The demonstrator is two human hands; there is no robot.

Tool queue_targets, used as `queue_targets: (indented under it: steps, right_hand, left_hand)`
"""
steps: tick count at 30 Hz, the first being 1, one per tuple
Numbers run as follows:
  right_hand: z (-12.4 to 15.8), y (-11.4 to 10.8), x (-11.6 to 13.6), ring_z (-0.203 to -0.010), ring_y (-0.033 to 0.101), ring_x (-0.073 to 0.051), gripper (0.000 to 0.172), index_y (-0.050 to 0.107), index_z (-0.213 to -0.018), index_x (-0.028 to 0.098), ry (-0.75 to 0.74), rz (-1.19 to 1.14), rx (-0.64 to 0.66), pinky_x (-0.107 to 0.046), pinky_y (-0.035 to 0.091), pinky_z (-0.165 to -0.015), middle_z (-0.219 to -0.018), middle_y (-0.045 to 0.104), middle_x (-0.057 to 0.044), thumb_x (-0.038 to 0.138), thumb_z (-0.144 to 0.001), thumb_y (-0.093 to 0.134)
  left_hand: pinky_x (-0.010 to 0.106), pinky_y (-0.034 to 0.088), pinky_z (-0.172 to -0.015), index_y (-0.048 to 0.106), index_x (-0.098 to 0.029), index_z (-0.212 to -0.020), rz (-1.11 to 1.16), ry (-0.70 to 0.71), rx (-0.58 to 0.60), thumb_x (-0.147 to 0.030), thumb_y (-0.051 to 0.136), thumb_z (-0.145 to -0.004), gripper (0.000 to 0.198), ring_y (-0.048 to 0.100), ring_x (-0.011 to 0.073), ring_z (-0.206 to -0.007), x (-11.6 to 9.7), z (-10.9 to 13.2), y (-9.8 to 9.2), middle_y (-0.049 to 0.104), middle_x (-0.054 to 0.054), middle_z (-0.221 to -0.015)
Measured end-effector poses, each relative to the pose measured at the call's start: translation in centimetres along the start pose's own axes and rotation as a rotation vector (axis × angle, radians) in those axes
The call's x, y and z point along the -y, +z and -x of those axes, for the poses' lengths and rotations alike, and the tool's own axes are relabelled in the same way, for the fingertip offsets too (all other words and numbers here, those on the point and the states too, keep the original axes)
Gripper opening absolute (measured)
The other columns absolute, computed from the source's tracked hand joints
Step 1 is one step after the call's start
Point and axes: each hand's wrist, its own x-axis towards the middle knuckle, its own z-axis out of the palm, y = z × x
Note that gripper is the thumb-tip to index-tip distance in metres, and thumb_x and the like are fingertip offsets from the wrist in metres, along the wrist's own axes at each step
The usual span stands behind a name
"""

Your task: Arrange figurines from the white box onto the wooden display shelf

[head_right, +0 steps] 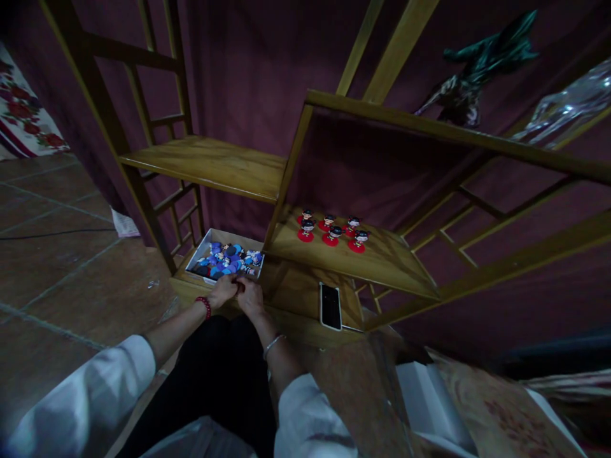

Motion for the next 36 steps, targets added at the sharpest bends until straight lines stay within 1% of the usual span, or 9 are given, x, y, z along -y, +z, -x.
queue_targets:
  steps: [5, 9, 13, 17, 20, 25, 27, 30, 36]
  right_hand:
    - [-1.5, 1.5, -0.2, -0.088, 0.061, -0.014, 0.029, 0.065, -0.09, 0.026, -0.007, -0.006, 0.04, -0.021, 0.044, -0.079, -0.096, 0.067, 0.001, 0.013, -0.077, 0.043]
    - [-2.6, 2.3, -0.3, -0.081, 0.061, -0.015, 0.028, 0.065, -0.09, 0.023, -0.021, -0.019, 0.06, -0.021, 0.044, -0.072, -0.089, 0.068, -0.001, 0.013, -0.075, 0.044]
    - [-3.6, 2.8, -0.4, -0.075, 0.061, -0.015, 0.025, 0.065, -0.088, 0.022, -0.005, 0.003, 0.091, -0.021, 0.043, -0.068, -0.084, 0.069, -0.002, 0.015, -0.072, 0.048]
    - [-4.5, 3.5, -0.8, -0.078, 0.061, -0.015, 0.022, 0.065, -0.088, 0.023, 0.031, 0.013, 0.119, -0.02, 0.043, -0.068, -0.086, 0.068, -0.002, 0.018, -0.072, 0.05]
    - [-5.0, 4.2, -1.2, -0.081, 0.061, -0.015, 0.026, 0.066, -0.087, 0.022, 0.034, 0.024, 0.146, -0.02, 0.043, -0.071, -0.087, 0.068, -0.002, 0.014, -0.074, 0.045]
    - [-5.3, 5.0, -1.1, -0.081, 0.061, -0.015, 0.026, 0.066, -0.089, 0.022, 0.07, 0.038, 0.196, -0.022, 0.044, -0.073, -0.086, 0.068, -0.002, 0.015, -0.076, 0.045]
    - [-5.5, 5.2, -1.1, -0.081, 0.061, -0.015, 0.027, 0.065, -0.091, 0.022, 0.086, 0.02, 0.209, -0.022, 0.044, -0.074, -0.087, 0.068, -0.001, 0.015, -0.077, 0.043]
    - [-5.6, 5.5, -1.3, -0.082, 0.06, -0.014, 0.026, 0.065, -0.091, 0.023, 0.082, 0.001, 0.2, -0.022, 0.044, -0.077, -0.088, 0.067, 0.0, 0.016, -0.077, 0.044]
    - [-5.6, 6.1, -1.9, -0.081, 0.06, -0.012, 0.024, 0.063, -0.094, 0.025, 0.098, -0.018, 0.183, -0.022, 0.044, -0.078, -0.088, 0.067, 0.003, 0.019, -0.078, 0.045]
  left_hand:
    - [0.022, 0.043, -0.07, 0.061, -0.018, -0.096, -0.074, 0.006, -0.029, -0.018, 0.045, -0.076, 0.025, 0.061, 0.0172, -0.089, 1.2, -1.0, 0.1, 0.066, 0.01, -0.095]
    - [0.022, 0.043, -0.072, 0.061, -0.015, -0.094, -0.155, 0.027, -0.072, -0.021, 0.043, -0.079, 0.025, 0.061, 0.0178, -0.09, 1.8, -1.9, 0.1, 0.065, 0.012, -0.095]
    - [0.023, 0.043, -0.071, 0.061, -0.016, -0.096, -0.2, 0.033, -0.082, -0.021, 0.04, -0.079, 0.027, 0.061, 0.0185, -0.089, 2.1, -2.7, -0.2, 0.066, 0.012, -0.093]
    - [0.026, 0.043, -0.074, 0.061, -0.017, -0.097, -0.249, 0.021, -0.066, -0.026, 0.043, -0.077, 0.029, 0.06, 0.0208, -0.092, 2.5, -3.4, -0.9, 0.065, 0.012, -0.095]
    - [0.027, 0.042, -0.08, 0.062, -0.017, -0.095, -0.284, 0.029, -0.054, -0.024, 0.044, -0.074, 0.028, 0.059, 0.0202, -0.096, 3.1, -4.0, -1.4, 0.065, 0.011, -0.096]
    - [0.028, 0.04, -0.083, 0.064, -0.013, -0.088, -0.35, -0.034, -0.02, -0.022, 0.042, -0.074, 0.027, 0.058, 0.0211, -0.097, 4.8, -5.2, -2.5, 0.065, 0.013, -0.097]
    - [0.028, 0.041, -0.083, 0.063, -0.012, -0.091, -0.348, -0.077, -0.045, -0.021, 0.042, -0.074, 0.029, 0.057, 0.0214, -0.099, 5.5, -5.6, -2.9, 0.064, 0.015, -0.1]
    - [0.028, 0.042, -0.08, 0.061, -0.012, -0.095, -0.325, -0.153, -0.046, -0.02, 0.044, -0.072, 0.03, 0.056, 0.0223, -0.099, 6.6, -6.1, -3.5, 0.062, 0.016, -0.103]
    - [0.033, 0.041, -0.083, 0.06, -0.012, -0.098, -0.322, -0.184, -0.05, -0.023, 0.045, -0.073, 0.031, 0.052, 0.0264, -0.104, 7.8, -6.9, -3.8, 0.058, 0.019, -0.107]
